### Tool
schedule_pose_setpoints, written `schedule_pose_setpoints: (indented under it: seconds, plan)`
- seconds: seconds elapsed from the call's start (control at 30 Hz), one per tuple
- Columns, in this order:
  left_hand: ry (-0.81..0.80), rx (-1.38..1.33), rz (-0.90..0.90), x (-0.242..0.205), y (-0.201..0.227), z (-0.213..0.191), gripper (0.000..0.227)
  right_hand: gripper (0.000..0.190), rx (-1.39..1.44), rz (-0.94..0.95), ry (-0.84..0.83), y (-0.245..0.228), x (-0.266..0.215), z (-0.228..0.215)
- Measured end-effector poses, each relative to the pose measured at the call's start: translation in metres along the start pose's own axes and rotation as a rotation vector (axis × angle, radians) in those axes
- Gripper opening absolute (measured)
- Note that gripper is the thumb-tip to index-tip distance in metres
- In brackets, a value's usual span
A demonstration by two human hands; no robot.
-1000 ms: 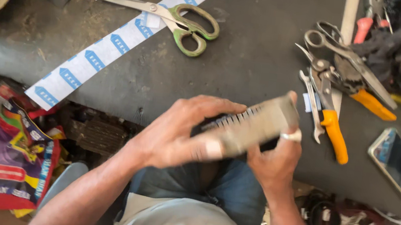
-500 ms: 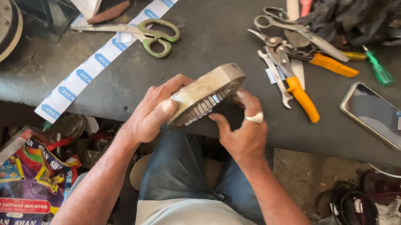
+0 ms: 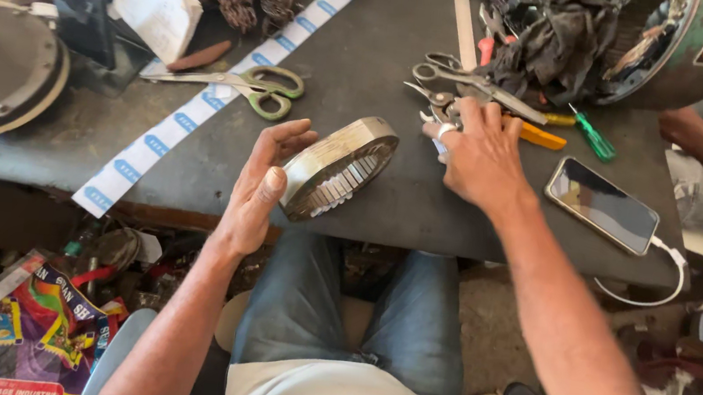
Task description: The person cuts small adhesive strips from a long roll using scissors and applies them one by one into the slots of a circular metal component. The person repeats this process, cutting and applying multiple strips to fill the slots.
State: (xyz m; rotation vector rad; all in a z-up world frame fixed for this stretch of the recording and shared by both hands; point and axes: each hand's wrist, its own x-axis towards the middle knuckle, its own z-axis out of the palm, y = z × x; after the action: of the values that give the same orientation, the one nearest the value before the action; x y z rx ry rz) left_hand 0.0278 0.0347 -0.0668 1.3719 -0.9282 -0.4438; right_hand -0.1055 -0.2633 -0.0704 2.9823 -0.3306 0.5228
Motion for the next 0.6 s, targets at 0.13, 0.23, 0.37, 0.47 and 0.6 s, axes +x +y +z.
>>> schedule_pose_setpoints:
  seconds: [0.13, 0.23, 0.37, 0.47, 0.6]
  plan:
    - [0.116, 0.021, 0.037, -0.017, 0.003, -0.002, 0.091, 0.064, 0.003, -0.048, -0.259, 0.019, 0.017, -0.009]
    - [0.171, 0.032, 0.011, -0.034, 0.012, -0.008, 0.086, 0.047, 0.000, -0.033, -0.309, 0.014, 0.020, -0.021]
    - [0.209, 0.024, -0.010, -0.053, 0.025, -0.012, 0.083, 0.050, -0.017, -0.012, -0.301, 0.003, 0.022, -0.025]
    - [0.224, 0.021, -0.003, -0.061, 0.030, -0.011, 0.083, 0.044, -0.067, -0.035, -0.378, 0.003, 0.030, -0.024]
    - [0.232, 0.027, -0.004, -0.070, 0.031, -0.010, 0.083, 0.051, -0.149, -0.049, -0.592, 0.005, 0.059, -0.021]
